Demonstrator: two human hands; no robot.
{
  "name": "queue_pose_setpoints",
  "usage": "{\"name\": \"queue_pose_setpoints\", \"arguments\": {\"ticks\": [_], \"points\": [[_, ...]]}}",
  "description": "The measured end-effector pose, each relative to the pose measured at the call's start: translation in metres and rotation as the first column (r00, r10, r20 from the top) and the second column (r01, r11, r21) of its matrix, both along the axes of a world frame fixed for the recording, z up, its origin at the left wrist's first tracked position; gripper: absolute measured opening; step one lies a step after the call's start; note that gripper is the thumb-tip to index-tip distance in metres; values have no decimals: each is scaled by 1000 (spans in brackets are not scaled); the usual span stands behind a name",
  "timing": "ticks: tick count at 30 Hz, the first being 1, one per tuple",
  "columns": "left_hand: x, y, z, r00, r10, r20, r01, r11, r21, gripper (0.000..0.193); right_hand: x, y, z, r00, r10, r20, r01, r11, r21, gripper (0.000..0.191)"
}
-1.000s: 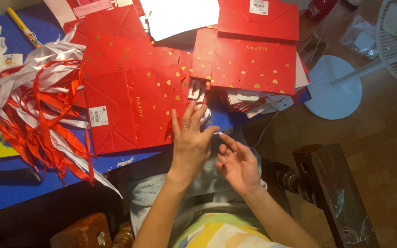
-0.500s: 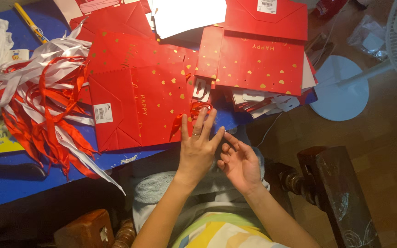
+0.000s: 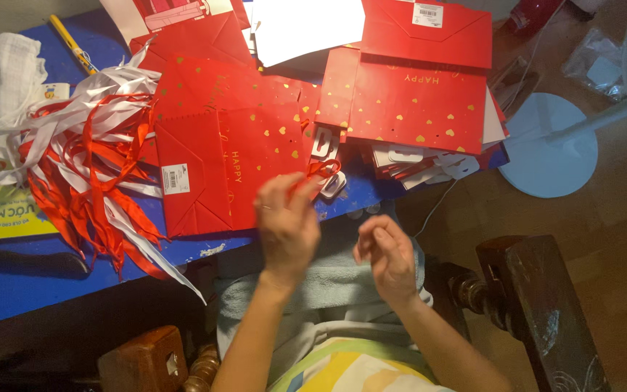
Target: The person assembles red gift bags by threading red and white ribbons through white plastic handles and securing them with knots. They handle multiple bags one at a time, folding and tying ribbons, then stacking the finished bags on the table.
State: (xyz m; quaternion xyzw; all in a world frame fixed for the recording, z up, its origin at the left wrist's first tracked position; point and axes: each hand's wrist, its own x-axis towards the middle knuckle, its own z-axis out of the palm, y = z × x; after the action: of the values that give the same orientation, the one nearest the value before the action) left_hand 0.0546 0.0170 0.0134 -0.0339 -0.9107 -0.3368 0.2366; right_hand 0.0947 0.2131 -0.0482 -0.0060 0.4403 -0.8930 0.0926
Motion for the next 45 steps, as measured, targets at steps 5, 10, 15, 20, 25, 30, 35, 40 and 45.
{"name": "queue_pose_setpoints", "arguments": {"ticks": [5,10,15,20,25,30,35,40,45], "points": [[-13,-26,6,996,61,61,-68,991,112,31,-55,-25,43,960,77,-271,86,837,541,22],[-22,-14,2,989,135,63,-133,990,-41,51,-87,-54,73,902,174,-396,209,626,751,32],[-26,-11,0,984,139,110,-133,989,-63,56,-89,-59,75,863,192,-468,329,489,808,36],[-22,-21,2,985,95,143,-115,983,141,39,-90,-61,72,874,231,-427,316,395,862,33],[-16,-30,-4,996,43,79,-71,914,400,30,-96,-72,73,731,358,-581,539,219,814,22],[-12,-31,-16,994,54,99,-109,697,708,21,-106,-76,78,651,467,-598,536,275,798,17],[-10,-32,-25,984,112,139,-177,727,664,19,-115,-74,87,836,426,-346,67,546,835,20],[-7,-31,-26,988,109,112,-156,682,715,18,-122,-66,99,860,460,-222,-256,764,593,27],[-3,-28,-17,987,100,127,-162,623,765,18,-125,-66,112,883,468,10,-451,844,290,35]]}}
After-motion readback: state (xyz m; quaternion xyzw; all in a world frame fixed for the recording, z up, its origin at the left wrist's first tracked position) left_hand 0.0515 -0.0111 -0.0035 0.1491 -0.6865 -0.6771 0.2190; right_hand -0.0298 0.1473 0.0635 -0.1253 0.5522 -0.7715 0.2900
